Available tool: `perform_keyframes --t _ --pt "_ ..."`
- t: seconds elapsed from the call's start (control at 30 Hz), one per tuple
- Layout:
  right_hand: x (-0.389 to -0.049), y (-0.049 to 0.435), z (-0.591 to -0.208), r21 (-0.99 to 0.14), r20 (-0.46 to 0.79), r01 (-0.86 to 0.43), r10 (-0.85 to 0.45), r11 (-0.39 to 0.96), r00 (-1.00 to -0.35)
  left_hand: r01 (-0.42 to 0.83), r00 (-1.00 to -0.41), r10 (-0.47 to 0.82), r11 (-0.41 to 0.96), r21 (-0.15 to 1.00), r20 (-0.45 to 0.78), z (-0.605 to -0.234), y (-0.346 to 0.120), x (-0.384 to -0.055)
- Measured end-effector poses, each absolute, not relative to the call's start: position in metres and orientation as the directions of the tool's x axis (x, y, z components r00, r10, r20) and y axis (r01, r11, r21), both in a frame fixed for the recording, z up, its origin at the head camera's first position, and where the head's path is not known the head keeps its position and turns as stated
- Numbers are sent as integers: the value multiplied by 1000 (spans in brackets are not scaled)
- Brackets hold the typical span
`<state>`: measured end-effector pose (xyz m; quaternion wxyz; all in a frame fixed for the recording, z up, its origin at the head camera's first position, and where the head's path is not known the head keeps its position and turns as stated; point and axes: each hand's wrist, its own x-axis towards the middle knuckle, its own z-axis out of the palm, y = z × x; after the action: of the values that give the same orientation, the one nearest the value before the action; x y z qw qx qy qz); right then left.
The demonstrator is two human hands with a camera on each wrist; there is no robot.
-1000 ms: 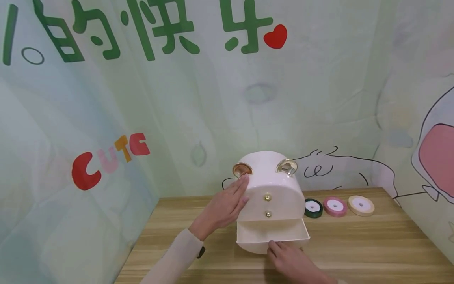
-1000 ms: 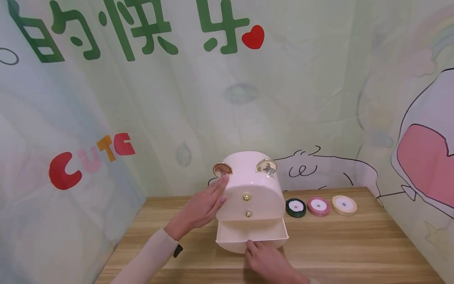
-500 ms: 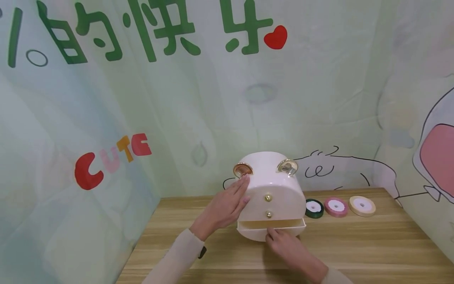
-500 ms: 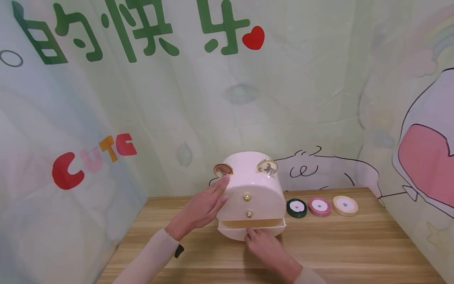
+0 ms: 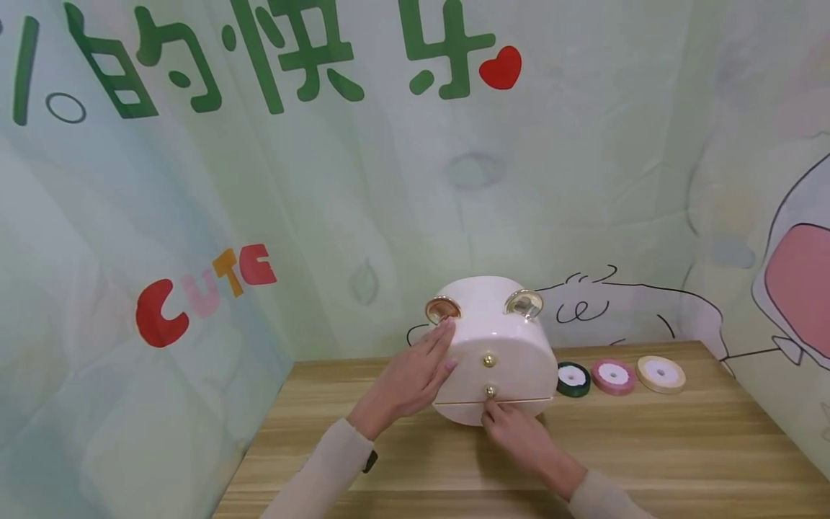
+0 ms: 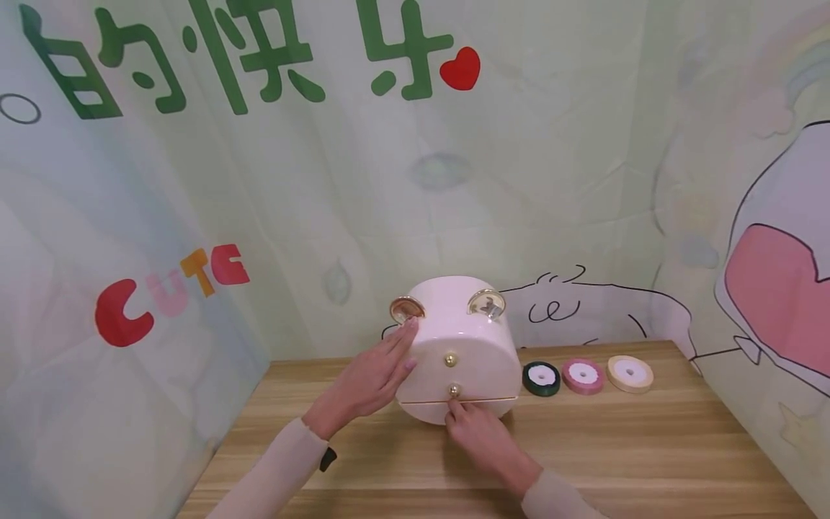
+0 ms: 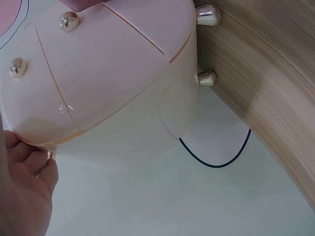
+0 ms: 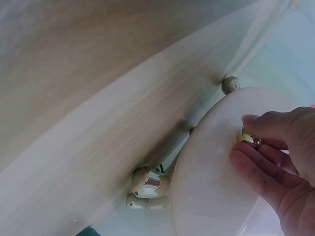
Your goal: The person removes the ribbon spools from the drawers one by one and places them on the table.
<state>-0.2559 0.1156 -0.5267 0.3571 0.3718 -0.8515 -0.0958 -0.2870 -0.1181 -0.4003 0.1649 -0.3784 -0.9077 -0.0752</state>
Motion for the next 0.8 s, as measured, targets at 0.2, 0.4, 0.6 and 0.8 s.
perform_keyframes --t 0.2,0.4,0.6,0.8 --pt "-260 114 -527 446 527 -554 -706 703 -473 714 -660 661 699 26 356 -401 -119 -288" --pt "-261 115 -525 425 507 -563 -702 709 -501 716 -659 662 697 28 358 -400 -119 -288" --pt "-260 116 -523 398 484 -578 -699 712 -527 720 -648 666 693 13 369 -400 -118 -289" --pt "-260 117 -521 390 474 -581 -696 715 -539 749 -589 686 662 -32 427 -403 -120 -293"
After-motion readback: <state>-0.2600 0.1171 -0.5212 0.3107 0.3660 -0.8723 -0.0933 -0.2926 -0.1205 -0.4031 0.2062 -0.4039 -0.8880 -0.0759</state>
